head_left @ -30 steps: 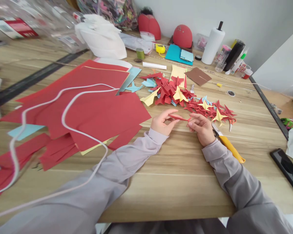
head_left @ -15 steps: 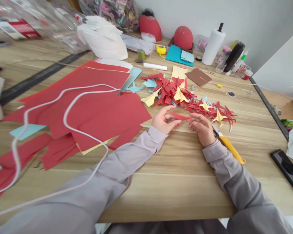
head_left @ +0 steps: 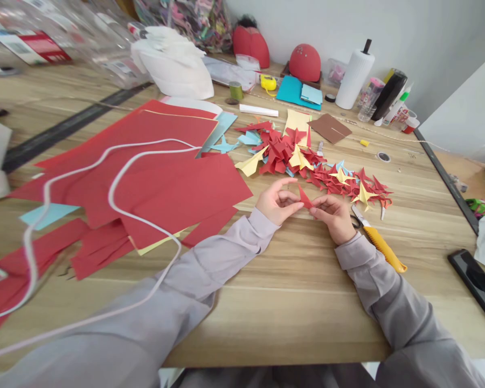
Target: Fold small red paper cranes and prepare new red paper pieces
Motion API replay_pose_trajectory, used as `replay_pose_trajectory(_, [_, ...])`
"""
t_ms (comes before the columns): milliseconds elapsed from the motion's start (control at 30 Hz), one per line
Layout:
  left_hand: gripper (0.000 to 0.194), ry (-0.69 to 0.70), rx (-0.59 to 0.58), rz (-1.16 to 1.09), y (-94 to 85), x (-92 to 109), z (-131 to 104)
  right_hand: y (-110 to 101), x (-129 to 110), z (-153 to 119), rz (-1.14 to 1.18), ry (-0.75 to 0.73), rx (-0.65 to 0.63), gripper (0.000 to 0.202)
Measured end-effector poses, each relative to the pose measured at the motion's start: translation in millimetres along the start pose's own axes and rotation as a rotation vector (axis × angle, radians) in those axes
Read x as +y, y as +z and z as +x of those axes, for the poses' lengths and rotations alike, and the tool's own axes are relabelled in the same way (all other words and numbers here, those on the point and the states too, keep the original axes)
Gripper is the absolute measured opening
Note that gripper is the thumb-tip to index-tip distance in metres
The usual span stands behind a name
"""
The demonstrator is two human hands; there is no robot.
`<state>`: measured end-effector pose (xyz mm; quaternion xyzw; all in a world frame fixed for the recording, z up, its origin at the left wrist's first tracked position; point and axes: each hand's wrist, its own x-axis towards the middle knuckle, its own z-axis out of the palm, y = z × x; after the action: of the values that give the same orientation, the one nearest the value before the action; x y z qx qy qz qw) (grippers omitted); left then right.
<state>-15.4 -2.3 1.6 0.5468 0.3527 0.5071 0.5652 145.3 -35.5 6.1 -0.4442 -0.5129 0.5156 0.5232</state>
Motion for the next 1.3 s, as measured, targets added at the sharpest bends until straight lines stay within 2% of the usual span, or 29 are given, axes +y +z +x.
replay_pose_trajectory(200, [0.022, 0.148, 0.073, 0.106, -0.8, -6.0, 2.1, 1.8, -0.6, -0.5, 0.004, -0.009, -0.015, 0.028])
replay_pose_trajectory(300, [0.029, 0.152, 0.07, 0.138, -1.5, -9.3, 2.3, 2.7, -0.9, -1.0, 0.003, -0.075, 0.004, 0.037])
replay_pose_trajectory(433, [0.046, 0.103, 0.059, 0.132, -2.1, -11.8, 3.2, 3.7, -0.8, -3.3, -0.112, -0.14, -0.049, 0.033])
replay_pose_trajectory(633, [0.046, 0.072, 0.1, 0.11, -1.5, -8.7, 4.8, 3.9, 2.9, -5.5, -0.329, -0.256, -0.097, 0.047])
replay_pose_trajectory(767, [0.036, 0.066, 0.051, 0.119, -1.3, -5.9, 3.5, 5.5, 4.9, -6.2, -0.478, -0.334, -0.112, 0.036])
replay_pose_trajectory(867, [0.022, 0.062, -0.021, 0.116, -0.8, -3.8, 0.0, 7.0, 5.1, -6.6, -0.474, -0.305, -0.054, 0.023])
replay_pose_trajectory(1000, [0.033, 0.074, -0.075, 0.131, -0.7, -0.3, -4.1, 6.7, 3.0, -4.9, -0.298, -0.196, 0.03, 0.022])
replay_pose_trajectory(1100, [0.044, 0.168, -0.051, 0.231, -1.8, 0.0, -2.8, 4.7, 0.0, -2.4, -0.16, -0.095, 0.084, 0.026])
replay_pose_trajectory(1200, [0.041, 0.265, 0.005, 0.267, -2.6, -2.7, 0.5, 2.8, -1.6, -0.4, -0.061, -0.042, 0.118, 0.027])
replay_pose_trajectory(1300, [0.033, 0.205, -0.049, 0.174, -1.9, -5.9, 0.9, 1.7, -1.3, 0.4, -0.029, -0.026, 0.119, 0.026])
